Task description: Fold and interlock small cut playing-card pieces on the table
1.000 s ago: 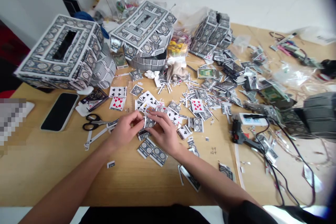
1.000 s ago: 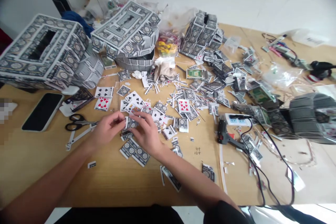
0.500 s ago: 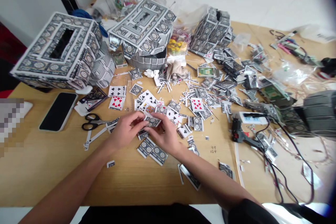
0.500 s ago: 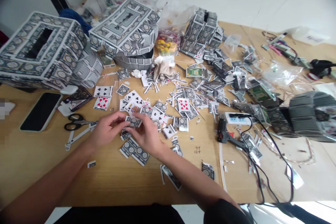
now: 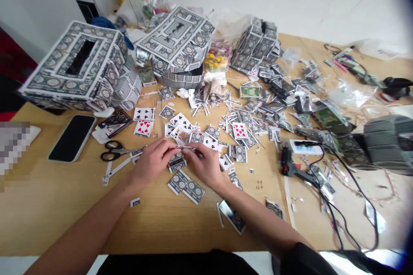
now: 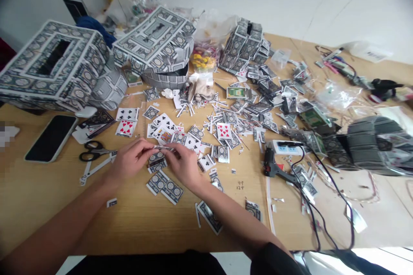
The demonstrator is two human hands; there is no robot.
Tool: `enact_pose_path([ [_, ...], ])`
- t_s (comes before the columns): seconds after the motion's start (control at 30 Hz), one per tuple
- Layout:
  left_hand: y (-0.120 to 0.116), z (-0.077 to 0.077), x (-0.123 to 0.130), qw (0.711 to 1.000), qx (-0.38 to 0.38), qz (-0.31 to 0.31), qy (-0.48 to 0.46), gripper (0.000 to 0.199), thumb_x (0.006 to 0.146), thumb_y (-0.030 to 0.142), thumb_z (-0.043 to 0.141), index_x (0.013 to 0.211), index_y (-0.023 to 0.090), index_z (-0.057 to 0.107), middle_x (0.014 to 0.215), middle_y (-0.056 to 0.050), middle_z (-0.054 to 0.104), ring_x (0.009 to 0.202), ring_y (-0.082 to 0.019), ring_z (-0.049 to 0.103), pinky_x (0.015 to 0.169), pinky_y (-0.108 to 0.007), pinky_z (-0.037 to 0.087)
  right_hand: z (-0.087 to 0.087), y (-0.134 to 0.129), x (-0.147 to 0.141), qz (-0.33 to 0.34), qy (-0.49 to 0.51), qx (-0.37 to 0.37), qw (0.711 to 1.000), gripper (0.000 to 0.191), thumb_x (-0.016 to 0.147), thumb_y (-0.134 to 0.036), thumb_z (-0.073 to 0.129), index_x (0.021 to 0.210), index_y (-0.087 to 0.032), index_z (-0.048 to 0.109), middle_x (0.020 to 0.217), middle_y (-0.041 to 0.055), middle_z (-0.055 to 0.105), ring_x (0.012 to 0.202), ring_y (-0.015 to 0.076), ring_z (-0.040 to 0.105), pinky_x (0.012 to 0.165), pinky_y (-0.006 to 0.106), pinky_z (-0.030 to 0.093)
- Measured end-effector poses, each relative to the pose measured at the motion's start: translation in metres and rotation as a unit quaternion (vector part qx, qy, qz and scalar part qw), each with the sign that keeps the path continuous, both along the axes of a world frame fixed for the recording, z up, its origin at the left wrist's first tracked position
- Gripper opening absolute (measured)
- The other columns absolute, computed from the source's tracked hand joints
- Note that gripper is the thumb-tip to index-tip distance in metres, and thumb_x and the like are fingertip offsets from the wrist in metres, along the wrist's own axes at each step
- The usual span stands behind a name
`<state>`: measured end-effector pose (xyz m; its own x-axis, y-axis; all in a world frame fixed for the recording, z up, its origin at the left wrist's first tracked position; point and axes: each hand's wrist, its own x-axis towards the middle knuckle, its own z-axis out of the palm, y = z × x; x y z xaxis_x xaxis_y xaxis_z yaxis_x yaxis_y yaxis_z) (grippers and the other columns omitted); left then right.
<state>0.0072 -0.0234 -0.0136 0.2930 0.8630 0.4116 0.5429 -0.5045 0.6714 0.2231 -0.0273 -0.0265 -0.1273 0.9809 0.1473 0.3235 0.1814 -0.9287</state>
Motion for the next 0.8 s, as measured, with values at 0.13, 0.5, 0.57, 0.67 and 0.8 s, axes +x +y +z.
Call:
enact_pose_path([
  [0.13,0.003,0.004,-0.001,0.998,0.027,0.058,0.003,0.008,0.106,0.025,0.066,0.099,0.022,0.064,0.088,0.0,0.068,0.077,-0.014,0.064,0.076,-0.026,0.051,0.017,0.012,0.007,-0.053,0.072,-0.008,0.996,0.029,0.106,-0.049,0.066,0.106,-0.023,0.078,0.1,0.0073,0.083,0.078,0.0189,0.073,0.067,0.031,0.057],
  [0.5,0.005,0.003,-0.003,0.997,0.036,0.03,0.062,0.025,0.09,0.001,0.053,0.091,0.022,0.067,0.097,-0.005,0.07,0.096,-0.022,0.067,0.09,-0.037,0.054,0.038,0.034,0.038,-0.029,-0.121,0.081,0.989,0.029,0.103,-0.047,0.074,0.086,-0.024,0.074,0.079,0.0029,0.079,0.065,0.018,0.067,0.068,0.033,0.053],
  [0.57,0.005,0.003,-0.004,0.996,0.038,0.024,0.071,0.026,0.086,0.0,0.053,0.086,0.022,0.067,0.09,-0.004,0.069,0.091,-0.022,0.064,0.088,-0.038,0.052,0.034,0.034,0.039,0.011,-0.173,0.087,0.981,0.018,0.1,-0.04,0.078,0.092,-0.024,0.076,0.087,0.0041,0.081,0.075,0.0206,0.072,0.073,0.034,0.057],
  [0.67,0.005,0.004,-0.005,0.996,0.047,0.006,0.079,0.026,0.086,0.001,0.054,0.078,0.023,0.065,0.082,-0.003,0.068,0.086,-0.022,0.06,0.084,-0.038,0.05,0.023,0.035,0.039,0.068,-0.244,0.098,0.962,0.02,0.092,-0.027,0.087,0.109,-0.026,0.078,0.109,0.0077,0.082,0.102,0.028,0.076,0.09,0.042,0.06],
  [0.8,0.006,0.003,-0.005,0.995,0.059,0.001,0.075,0.028,0.091,0.002,0.052,0.077,0.022,0.065,0.081,-0.003,0.069,0.083,-0.022,0.059,0.084,-0.039,0.049,0.01,0.037,0.038,0.082,-0.286,0.123,0.947,0.022,0.094,-0.016,0.078,0.114,-0.025,0.078,0.123,0.0107,0.08,0.116,0.0316,0.072,0.101,0.05,0.059],
])
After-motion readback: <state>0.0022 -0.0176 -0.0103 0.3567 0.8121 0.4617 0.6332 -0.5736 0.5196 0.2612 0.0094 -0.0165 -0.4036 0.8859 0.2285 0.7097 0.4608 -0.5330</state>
